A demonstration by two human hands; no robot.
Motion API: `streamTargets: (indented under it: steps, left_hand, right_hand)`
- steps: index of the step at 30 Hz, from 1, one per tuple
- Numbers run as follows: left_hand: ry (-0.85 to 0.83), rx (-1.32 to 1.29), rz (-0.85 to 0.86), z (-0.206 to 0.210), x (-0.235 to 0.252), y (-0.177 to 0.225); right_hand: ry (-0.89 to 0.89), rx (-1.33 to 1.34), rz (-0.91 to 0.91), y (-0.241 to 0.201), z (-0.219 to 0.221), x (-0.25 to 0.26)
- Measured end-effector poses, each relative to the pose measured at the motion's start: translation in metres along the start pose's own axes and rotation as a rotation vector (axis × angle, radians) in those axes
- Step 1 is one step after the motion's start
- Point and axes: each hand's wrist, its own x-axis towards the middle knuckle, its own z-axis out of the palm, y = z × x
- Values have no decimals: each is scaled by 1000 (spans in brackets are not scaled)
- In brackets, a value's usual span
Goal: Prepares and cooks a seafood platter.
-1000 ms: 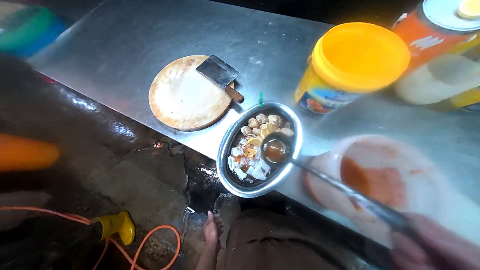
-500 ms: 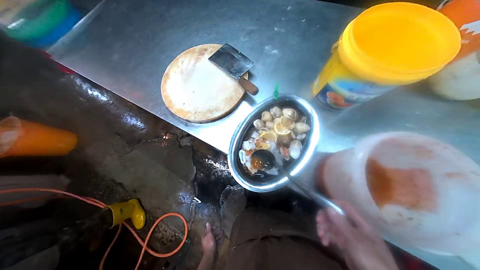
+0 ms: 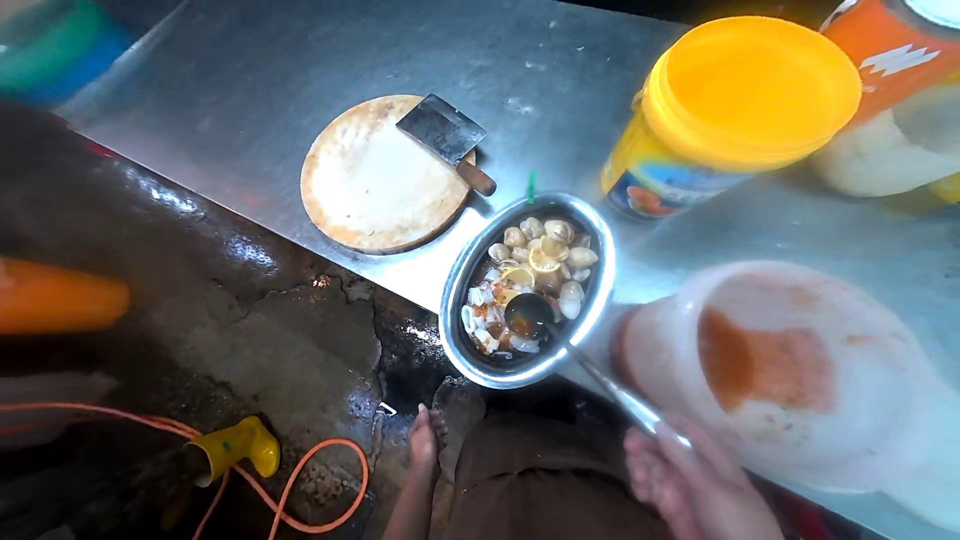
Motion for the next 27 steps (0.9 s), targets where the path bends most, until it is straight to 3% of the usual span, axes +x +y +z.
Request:
streamTargets:
  steps: [3, 6, 9, 11, 15, 18, 23, 27]
  left_hand:
    - [141, 29, 148, -3, -3, 5]
    - [287, 107, 655, -4, -36, 48]
    - [110, 289, 1172, 4, -74, 113]
    - [-19, 463, 1372, 25, -81, 151]
    - [-317, 1015, 1309, 87, -94, 217]
    - [-424, 1296, 1253, 131, -96, 243]
    - [-392, 1502, 1132, 170, -104, 247]
    - [-344, 1572, 1046, 174, -110, 241]
  right_hand:
    - [0, 46, 30, -1, -1, -4]
    - [11, -27, -16, -3, -4, -7]
    - [45, -82, -29, -4, -4, -10]
    - [57, -65, -9, -4, 0, -9]
    - [81, 69, 54, -6, 12, -6]
    - [99, 129, 77, -7, 20, -6]
    - [107, 114, 87, -2, 25, -4]
    - [121, 140, 98, 0, 22, -6]
